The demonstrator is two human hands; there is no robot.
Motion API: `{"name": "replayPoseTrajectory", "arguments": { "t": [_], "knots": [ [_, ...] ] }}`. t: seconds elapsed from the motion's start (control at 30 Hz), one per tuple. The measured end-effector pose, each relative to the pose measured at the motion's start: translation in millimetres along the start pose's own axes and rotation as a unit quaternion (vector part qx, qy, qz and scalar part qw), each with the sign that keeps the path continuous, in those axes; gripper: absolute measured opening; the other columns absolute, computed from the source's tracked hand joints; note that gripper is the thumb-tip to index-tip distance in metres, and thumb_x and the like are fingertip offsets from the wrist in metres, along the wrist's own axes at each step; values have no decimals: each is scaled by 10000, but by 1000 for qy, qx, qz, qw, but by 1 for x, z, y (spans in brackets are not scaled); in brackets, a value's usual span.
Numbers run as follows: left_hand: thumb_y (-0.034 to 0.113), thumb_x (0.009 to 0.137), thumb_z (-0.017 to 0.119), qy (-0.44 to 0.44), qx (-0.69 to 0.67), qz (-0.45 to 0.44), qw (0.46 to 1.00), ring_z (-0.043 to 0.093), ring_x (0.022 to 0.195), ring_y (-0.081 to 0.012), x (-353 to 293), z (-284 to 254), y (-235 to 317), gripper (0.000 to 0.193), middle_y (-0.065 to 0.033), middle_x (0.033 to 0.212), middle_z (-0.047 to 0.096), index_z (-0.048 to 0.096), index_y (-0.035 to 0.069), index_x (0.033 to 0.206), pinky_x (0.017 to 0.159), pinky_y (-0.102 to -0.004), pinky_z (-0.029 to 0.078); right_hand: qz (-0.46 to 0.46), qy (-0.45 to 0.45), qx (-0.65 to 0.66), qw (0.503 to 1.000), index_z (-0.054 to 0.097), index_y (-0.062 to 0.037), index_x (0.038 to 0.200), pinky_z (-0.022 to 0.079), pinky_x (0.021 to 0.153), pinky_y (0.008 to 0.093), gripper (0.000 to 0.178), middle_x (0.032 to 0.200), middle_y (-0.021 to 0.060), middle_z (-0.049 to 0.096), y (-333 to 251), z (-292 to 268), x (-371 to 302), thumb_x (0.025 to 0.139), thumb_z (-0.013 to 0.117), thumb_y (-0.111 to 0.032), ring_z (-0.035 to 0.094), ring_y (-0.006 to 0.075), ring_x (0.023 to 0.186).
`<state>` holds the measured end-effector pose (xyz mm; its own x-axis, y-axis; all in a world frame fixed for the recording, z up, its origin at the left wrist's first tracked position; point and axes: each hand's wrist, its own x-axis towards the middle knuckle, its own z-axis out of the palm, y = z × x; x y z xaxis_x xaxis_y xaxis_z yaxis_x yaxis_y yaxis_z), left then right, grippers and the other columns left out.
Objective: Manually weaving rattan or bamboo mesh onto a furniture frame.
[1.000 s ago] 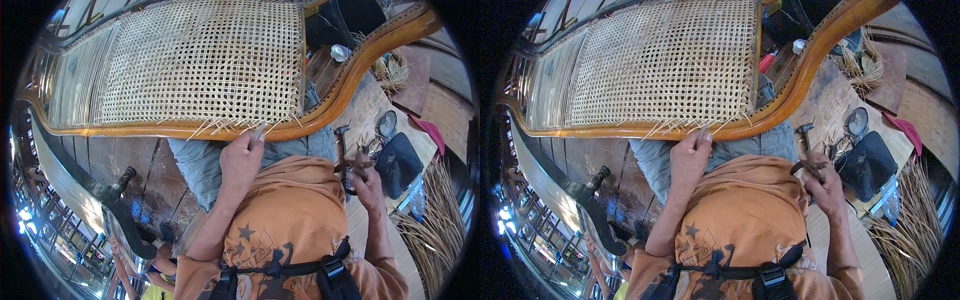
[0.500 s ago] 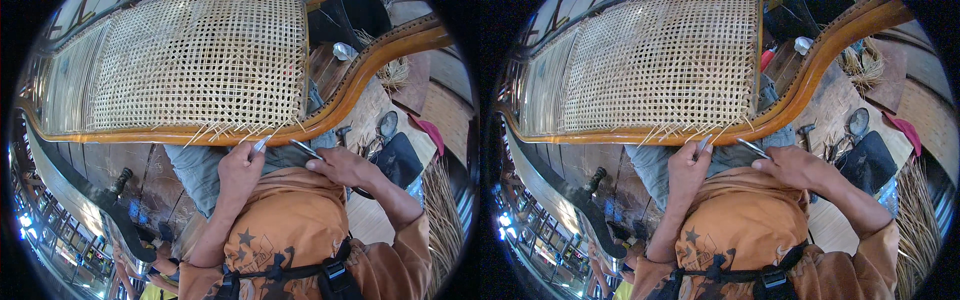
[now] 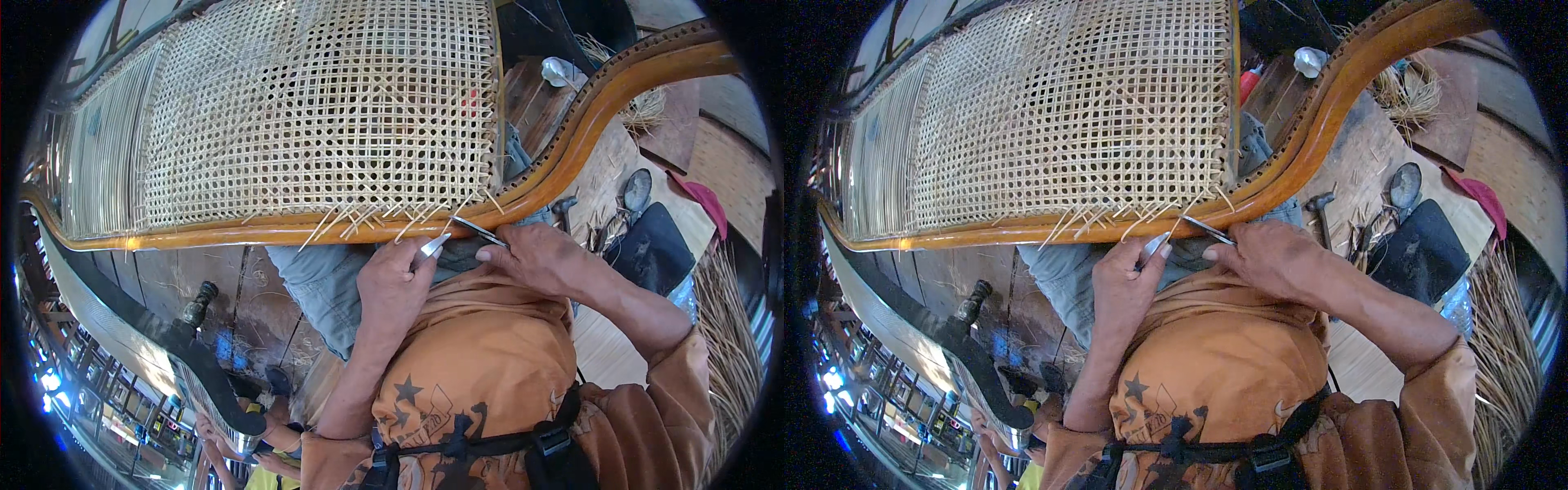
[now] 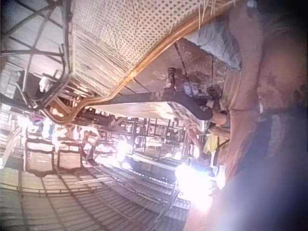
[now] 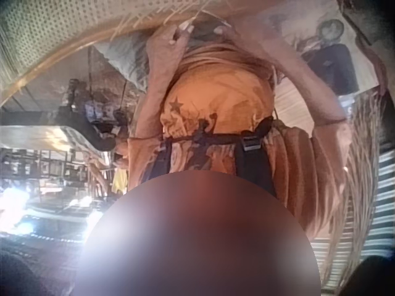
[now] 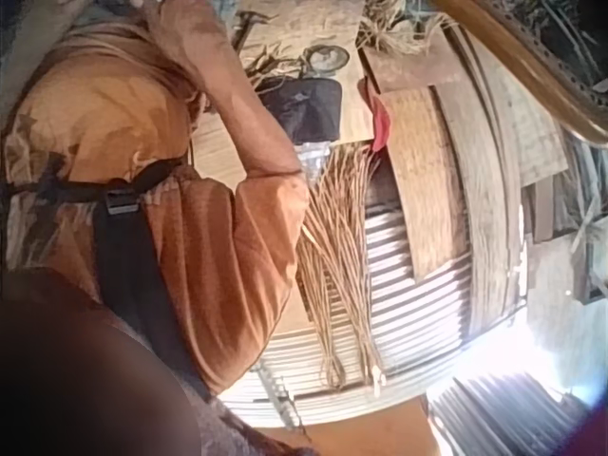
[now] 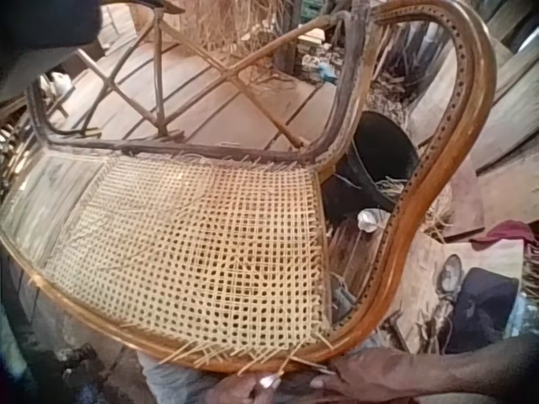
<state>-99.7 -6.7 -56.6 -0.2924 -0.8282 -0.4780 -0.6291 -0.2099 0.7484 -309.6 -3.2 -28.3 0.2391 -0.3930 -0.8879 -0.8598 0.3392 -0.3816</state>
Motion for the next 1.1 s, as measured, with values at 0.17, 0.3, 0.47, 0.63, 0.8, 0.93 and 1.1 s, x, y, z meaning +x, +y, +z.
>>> {"name": "replayPoseTrajectory", "arguments": {
  "t": [0.17,0.3,0.47,0.63,0.8,0.93,1.1],
  "knots": [
    [68,748,661,-6,-9,3,1000,585,619,-234,-7,-3,-4,105,-89,695,588,647,44,849,561,-323,457,-20,8,-5,1000,542,51,1016,459,795,502,547,872,307,604,2,1,-3,928,400,-470,589,442,886],
    [64,777,670,-26,-1,32,999,537,601,-147,-20,-19,-4,123,-74,699,570,644,26,890,574,-267,432,-45,-24,31,998,524,49,1086,446,836,491,524,950,304,595,-9,-9,-1,929,414,-439,571,435,944],
    [21,699,691,24,5,35,999,553,567,-192,-27,-20,-5,187,-74,682,552,618,46,870,520,-295,440,-114,24,65,991,491,16,1188,442,860,482,498,1006,282,594,-4,-4,12,930,423,-405,555,427,987],
    [32,719,720,142,-40,32,988,536,556,-178,-34,-21,-5,247,-63,680,538,580,41,923,514,-270,434,-149,56,80,984,522,-9,1167,438,865,475,471,1013,284,591,3,3,12,934,412,-404,548,423,1003],
    [40,723,724,172,30,93,980,552,589,-181,-18,-21,2,249,-69,733,545,583,54,928,549,-268,461,-89,-34,85,992,519,-16,1174,430,872,477,467,1016,283,591,-16,-12,13,934,411,-402,545,428,1004],
    [40,766,683,157,80,76,981,563,686,-175,-8,-21,10,230,-73,814,557,593,41,978,632,-276,464,-97,-30,71,992,497,-10,1192,439,843,475,484,993,281,585,-19,-13,17,947,389,-414,542,442,982],
    [65,828,635,155,79,50,983,559,753,-176,-5,-26,11,188,-77,847,571,602,14,1006,690,-281,450,-108,-3,72,992,453,-28,1247,420,888,475,476,1088,278,556,-9,0,20,945,399,-392,514,432,1042]
  ]
}}
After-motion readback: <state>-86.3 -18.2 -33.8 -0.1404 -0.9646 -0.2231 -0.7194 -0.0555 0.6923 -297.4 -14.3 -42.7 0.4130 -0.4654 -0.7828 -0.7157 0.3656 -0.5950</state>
